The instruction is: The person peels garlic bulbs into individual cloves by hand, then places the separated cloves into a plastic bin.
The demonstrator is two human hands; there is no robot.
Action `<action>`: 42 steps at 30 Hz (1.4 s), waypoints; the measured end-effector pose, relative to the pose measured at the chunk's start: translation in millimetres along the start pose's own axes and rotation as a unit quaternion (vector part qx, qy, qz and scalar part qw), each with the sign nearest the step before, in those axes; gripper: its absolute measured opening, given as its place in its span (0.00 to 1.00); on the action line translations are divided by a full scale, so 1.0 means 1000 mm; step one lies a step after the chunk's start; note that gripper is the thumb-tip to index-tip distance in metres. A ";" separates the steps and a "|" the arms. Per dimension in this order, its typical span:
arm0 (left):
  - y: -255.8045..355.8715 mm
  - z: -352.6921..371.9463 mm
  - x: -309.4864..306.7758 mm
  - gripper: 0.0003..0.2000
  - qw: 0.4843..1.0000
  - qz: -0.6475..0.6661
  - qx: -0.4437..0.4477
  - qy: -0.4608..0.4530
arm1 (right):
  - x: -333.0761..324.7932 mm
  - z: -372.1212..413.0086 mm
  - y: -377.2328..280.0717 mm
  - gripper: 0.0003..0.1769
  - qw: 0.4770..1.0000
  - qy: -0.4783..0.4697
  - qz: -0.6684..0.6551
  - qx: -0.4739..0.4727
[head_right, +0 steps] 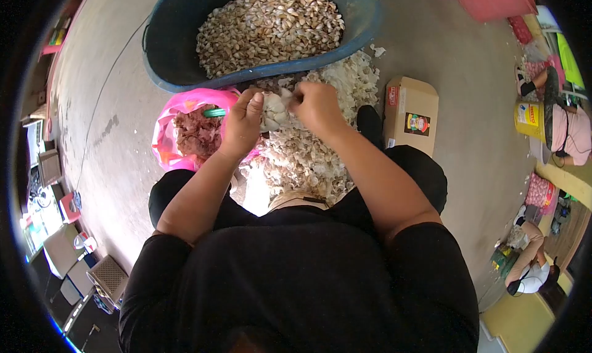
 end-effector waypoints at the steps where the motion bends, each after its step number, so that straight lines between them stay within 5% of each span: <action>1: -0.008 -0.004 0.000 0.18 1.000 0.021 0.011 -0.001 | 0.000 -0.006 0.021 0.06 0.998 -0.017 0.052 0.035; 6: -0.012 -0.003 0.000 0.21 0.955 0.251 -0.149 -0.056 | 0.004 -0.008 0.031 0.05 0.993 -0.011 0.121 -0.009; 9: -0.008 0.001 -0.001 0.19 0.953 0.243 -0.173 -0.052 | -0.003 -0.002 -0.008 0.07 0.999 0.001 0.030 0.011; 12: -0.023 -0.012 -0.007 0.16 0.978 0.198 -0.042 -0.040 | 0.003 0.003 -0.012 0.11 0.993 -0.021 -0.105 0.052; 18: -0.018 -0.007 -0.008 0.16 0.959 0.230 -0.162 -0.033 | 0.017 -0.001 0.012 0.15 0.972 -0.001 -0.220 0.077; 24: -0.012 -0.007 0.000 0.17 0.929 0.320 -0.155 -0.101 | 0.010 0.000 0.001 0.15 0.982 -0.056 -0.180 0.013; 30: -0.014 -0.010 -0.004 0.18 0.924 0.329 -0.161 -0.105 | -0.004 0.003 -0.012 0.09 0.996 -0.001 -0.094 -0.008; 37: -0.014 -0.004 0.002 0.18 0.912 0.343 -0.188 -0.124 | 0.007 -0.009 0.026 0.06 0.987 -0.077 0.121 0.068; 40: -0.013 -0.006 -0.003 0.18 0.926 0.313 -0.180 -0.108 | 0.003 -0.011 0.015 0.11 0.999 -0.021 0.030 0.021; 42: -0.015 -0.008 -0.006 0.18 0.929 0.313 -0.167 -0.103 | 0.012 -0.010 0.008 0.15 0.986 -0.072 -0.149 -0.003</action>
Point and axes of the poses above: each hand's wrist, its own z-axis away from the middle knuckle, its own x-axis out of the palm, y = z × x, the point moved 5 cm from there along -z, towards the middle knuckle, and after that the axes turned 5 degrees about z, right-handed, at the moved point
